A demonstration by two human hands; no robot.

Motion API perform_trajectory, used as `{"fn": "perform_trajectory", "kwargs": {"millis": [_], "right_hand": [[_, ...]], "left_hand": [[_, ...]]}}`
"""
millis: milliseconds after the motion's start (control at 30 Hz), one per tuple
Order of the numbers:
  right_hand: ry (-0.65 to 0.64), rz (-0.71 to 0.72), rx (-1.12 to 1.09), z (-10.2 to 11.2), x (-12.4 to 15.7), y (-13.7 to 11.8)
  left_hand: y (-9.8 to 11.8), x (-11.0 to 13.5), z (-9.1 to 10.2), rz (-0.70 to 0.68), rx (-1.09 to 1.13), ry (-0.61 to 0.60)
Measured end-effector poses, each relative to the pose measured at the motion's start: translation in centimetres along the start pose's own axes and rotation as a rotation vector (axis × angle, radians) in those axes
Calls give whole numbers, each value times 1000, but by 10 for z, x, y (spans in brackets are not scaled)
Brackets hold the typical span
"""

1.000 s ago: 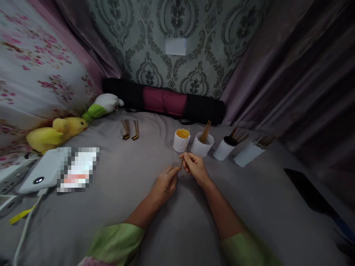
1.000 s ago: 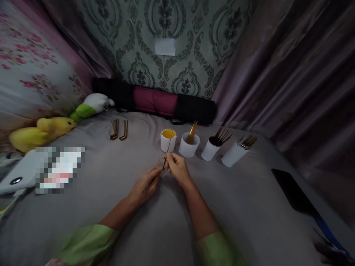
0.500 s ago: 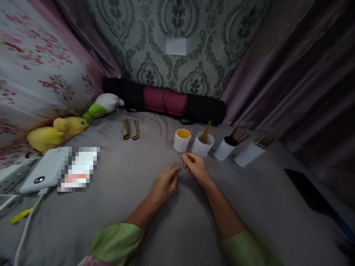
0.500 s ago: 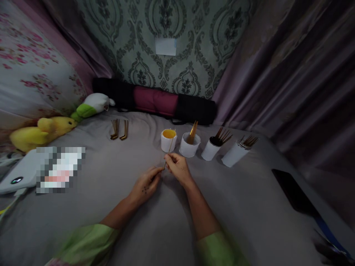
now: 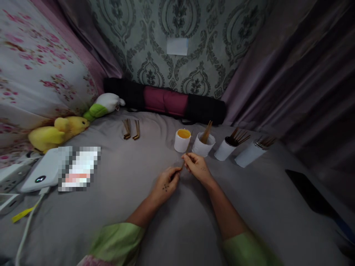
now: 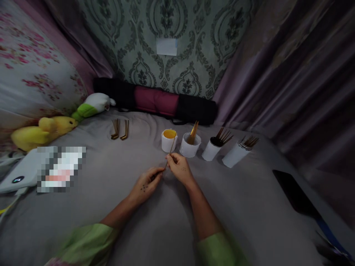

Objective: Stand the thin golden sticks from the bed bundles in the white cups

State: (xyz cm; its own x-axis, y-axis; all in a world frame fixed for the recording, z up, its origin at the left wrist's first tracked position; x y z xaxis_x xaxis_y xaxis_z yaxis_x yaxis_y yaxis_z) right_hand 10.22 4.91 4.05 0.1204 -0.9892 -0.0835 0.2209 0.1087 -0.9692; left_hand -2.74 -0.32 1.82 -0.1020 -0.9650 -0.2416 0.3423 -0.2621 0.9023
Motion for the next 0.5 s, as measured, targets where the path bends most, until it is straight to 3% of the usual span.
{"fn": "perform_trajectory", "kwargs": {"millis": [333, 500], "right_hand": [[38, 91, 117, 2, 0, -4], [68, 119, 147, 3, 0, -4]], "left_hand": [[-1, -1, -5, 257, 262, -35], [-7, -3, -5, 311, 315, -13]]}}
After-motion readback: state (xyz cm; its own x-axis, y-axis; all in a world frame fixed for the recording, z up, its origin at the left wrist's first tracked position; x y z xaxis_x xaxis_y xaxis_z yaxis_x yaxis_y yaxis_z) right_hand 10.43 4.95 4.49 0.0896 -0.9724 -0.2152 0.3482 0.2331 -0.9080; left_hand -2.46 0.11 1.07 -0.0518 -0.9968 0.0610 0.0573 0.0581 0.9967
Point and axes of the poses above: each hand's wrist, its own x-axis away from the middle knuckle, its own z-axis out of the back of the hand, y = z × x, the point moved 3 cm from there along -x, towards the middle knuckle, and after that the axes turned 4 degrees about y, right-handed, at the moved point
